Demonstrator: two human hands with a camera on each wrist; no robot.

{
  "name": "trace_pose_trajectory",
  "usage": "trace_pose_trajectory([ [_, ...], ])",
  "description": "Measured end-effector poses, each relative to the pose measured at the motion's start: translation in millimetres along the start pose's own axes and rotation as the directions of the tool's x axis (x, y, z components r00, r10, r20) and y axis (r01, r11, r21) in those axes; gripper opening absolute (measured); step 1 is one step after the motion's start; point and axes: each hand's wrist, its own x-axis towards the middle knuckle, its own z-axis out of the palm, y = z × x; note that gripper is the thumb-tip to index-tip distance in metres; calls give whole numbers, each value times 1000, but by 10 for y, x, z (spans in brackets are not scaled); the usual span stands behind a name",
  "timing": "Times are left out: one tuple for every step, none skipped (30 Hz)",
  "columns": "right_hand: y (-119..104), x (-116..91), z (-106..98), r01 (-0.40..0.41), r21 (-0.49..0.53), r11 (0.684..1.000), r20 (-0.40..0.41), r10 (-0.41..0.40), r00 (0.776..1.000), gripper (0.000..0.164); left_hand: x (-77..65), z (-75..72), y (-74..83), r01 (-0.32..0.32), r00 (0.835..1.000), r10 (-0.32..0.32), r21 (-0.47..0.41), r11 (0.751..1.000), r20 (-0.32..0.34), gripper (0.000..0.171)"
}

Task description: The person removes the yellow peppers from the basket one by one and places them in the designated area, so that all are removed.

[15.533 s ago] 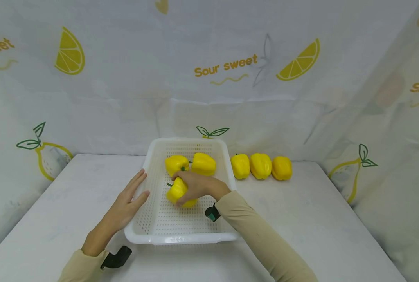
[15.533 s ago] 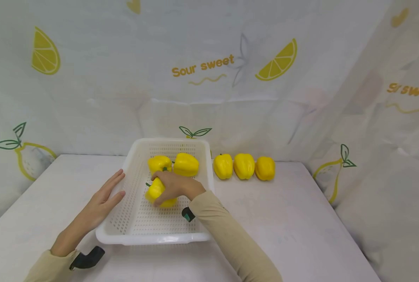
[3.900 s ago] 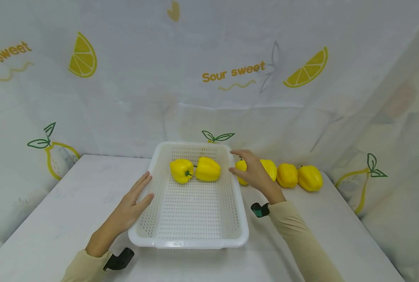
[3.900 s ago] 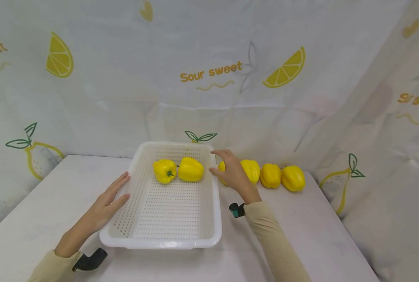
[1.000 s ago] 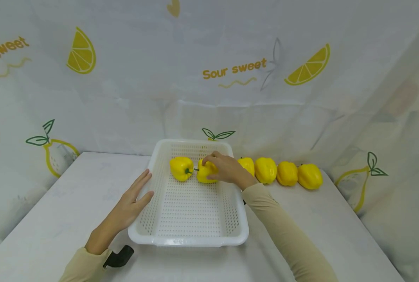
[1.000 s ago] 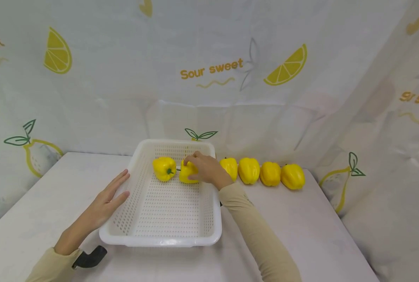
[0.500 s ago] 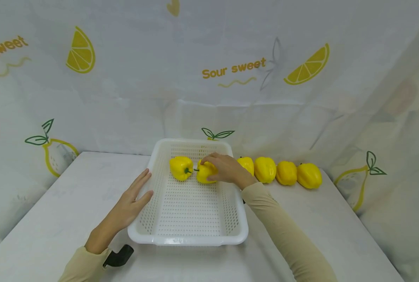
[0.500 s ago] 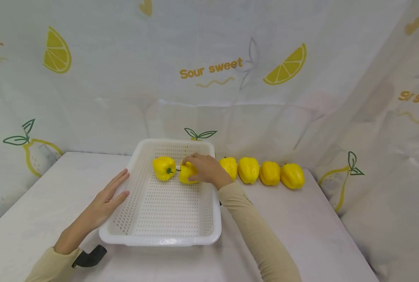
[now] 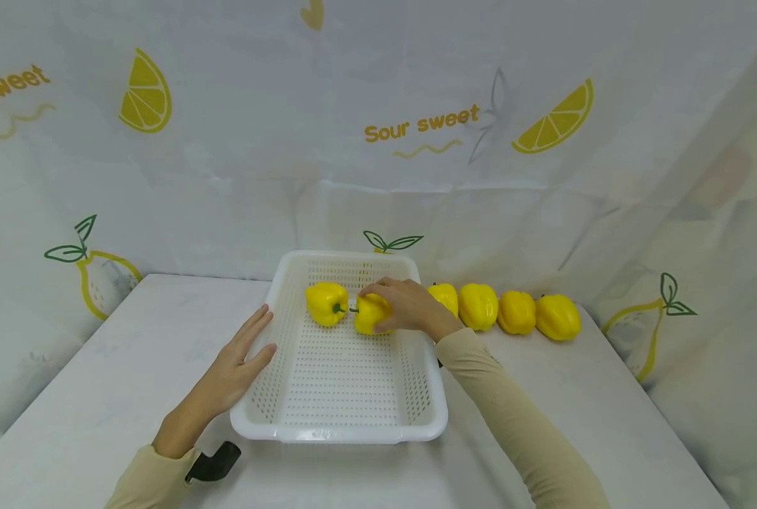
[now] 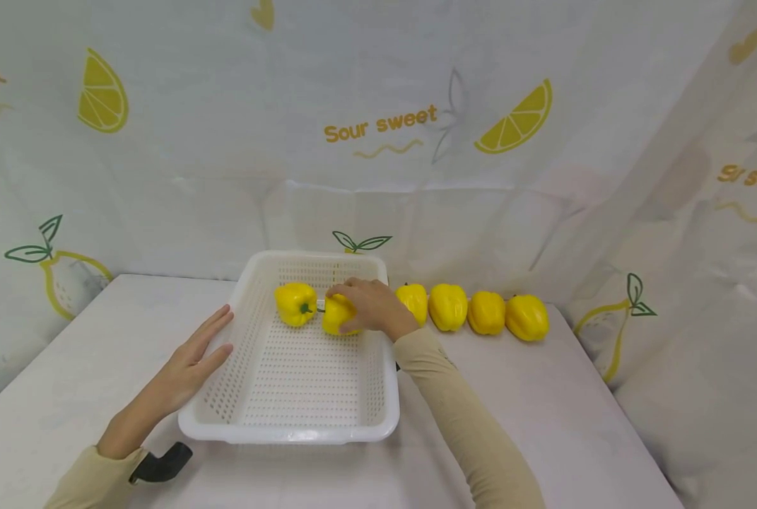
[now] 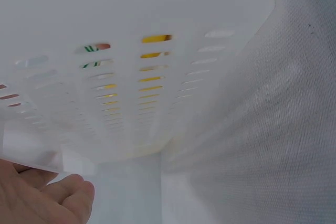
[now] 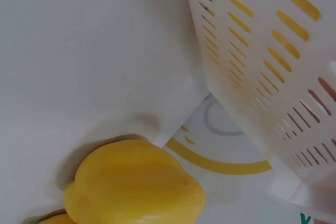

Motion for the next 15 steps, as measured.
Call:
trace_pose_trajectory([
  [-5,2,-5,-5,-1,1000,6,5,1000,63,1,-1,2,-1,1000,1,-2,1000,0,62],
  [-10,5,-8,-10,0,1000,12,10,1000,63,2,-4,4,-3,1000,3,0,1000,-1,62],
  [-16,4,-13,-15,0,1000,18,15,1000,64,2,-8,8,-4,1000,4,0,1000,-1,62],
  [-20,4,-16,-20,3,1000,23,20,1000,64,2,-11,12,-6,1000,6,2,1000,-2,62],
  [-22,3,-17,-25,3,1000,26,25,999,64,0,-15,15,-9,1000,9,4,1000,-2,62],
  [-24,1,-18,-28,7,1000,25,28,999,65,-1,-18,18,-10,1000,10,7,1000,-3,62],
  [-24,1,-16,-28,10,1000,22,28,999,66,-2,-19,19,-10,1000,10,7,1000,-3,62],
  [-23,0,-13,-29,13,999,19,29,999,68,-2,-19,17,-10,1000,10,9,1000,-5,62],
  [-20,-1,-10,-29,16,999,10,29,1000,70,-3,-17,13,-9,1000,9,8,1000,-4,62],
  [-14,-2,-6,-29,21,999,0,29,1000,71,-4,-13,8,-8,1000,8,7,1000,-4,62],
  [-10,-2,-2,-27,27,999,-10,28,1000,73,-4,-9,2,-7,1000,7,6,1000,-3,62],
  [-5,-3,1,-26,37,999,-22,26,999,74,-1,-4,-4,-5,1000,5,5,1000,-3,62],
  [1,-4,3,-24,47,999,-32,25,999,75,-1,0,-8,-4,1000,4,2,1000,-2,62],
  [5,-7,4,-23,57,998,-42,25,999,75,0,2,-11,-5,1000,5,1,1000,-3,62],
  [8,-9,3,-23,67,998,-51,27,998,75,1,4,-13,-5,1000,5,3,1000,-3,62],
])
